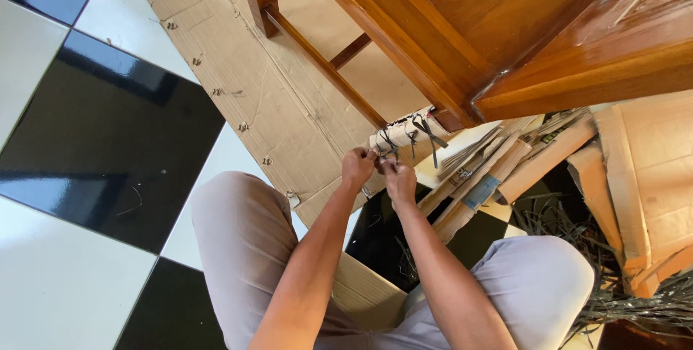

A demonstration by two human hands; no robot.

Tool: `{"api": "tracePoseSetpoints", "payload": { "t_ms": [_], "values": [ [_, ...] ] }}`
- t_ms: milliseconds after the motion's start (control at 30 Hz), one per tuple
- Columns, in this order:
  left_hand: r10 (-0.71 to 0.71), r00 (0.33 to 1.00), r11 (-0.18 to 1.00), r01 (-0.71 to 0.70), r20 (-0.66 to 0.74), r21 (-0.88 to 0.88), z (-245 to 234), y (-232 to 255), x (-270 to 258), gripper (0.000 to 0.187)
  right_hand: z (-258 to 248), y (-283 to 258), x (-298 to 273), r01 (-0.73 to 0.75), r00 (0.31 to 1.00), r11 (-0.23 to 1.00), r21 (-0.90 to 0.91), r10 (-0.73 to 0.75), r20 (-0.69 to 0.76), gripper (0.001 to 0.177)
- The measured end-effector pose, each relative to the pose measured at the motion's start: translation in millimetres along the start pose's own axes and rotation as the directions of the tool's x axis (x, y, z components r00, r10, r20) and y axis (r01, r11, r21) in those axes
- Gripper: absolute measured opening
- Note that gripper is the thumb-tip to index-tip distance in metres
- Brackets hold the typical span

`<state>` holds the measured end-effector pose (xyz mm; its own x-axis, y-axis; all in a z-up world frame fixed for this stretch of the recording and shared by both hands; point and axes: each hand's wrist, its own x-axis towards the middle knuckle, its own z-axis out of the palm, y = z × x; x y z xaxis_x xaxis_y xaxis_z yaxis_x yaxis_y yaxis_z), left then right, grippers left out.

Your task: Wrapping a wooden chair leg with cardboard and securing it with string

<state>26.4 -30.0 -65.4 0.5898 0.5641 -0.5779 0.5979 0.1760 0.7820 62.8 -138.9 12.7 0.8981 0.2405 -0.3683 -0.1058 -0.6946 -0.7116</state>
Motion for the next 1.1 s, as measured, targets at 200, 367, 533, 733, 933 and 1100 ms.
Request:
{"api": "tracePoseSetpoints", "payload": {
  "t_ms": [200,367,533,733,933,1100],
  "values": [
    [-0.04,0.999,0.995,0.039,-0.007,-0.09,5,0,-6,0.03,4,-8,4,-0.043,0.999,0.968,0.248,0.043,0.006,0.022],
    [-0.065,0.998,0.978,0.061,-0.011,-0.198,23,-18,11,0.028,8,-4,6,-0.035,0.999,0.997,0.071,0.036,-0.019,0.021],
    [-0.124,0.99,0.841,0.137,0.061,-0.524,5,-6,-6,0.009,1,-6,1,0.02,1.0,0.995,-0.1,-0.019,0.014,0.023],
    [-0.099,0.994,0.789,0.112,0.054,-0.604,-10,10,-18,0.016,1,-11,-5,0.062,0.992,0.993,0.103,-0.073,0.101,0.026],
    [-0.125,0.985,0.787,0.169,0.115,-0.593,1,-14,-1,0.021,-6,-15,-9,0.051,0.978,0.964,0.26,-0.102,0.185,0.027],
    [-0.119,0.983,0.776,0.181,0.142,-0.604,0,-21,6,0.02,-5,-12,-6,0.036,0.973,0.955,0.296,-0.101,0.209,0.029]
  ]
}}
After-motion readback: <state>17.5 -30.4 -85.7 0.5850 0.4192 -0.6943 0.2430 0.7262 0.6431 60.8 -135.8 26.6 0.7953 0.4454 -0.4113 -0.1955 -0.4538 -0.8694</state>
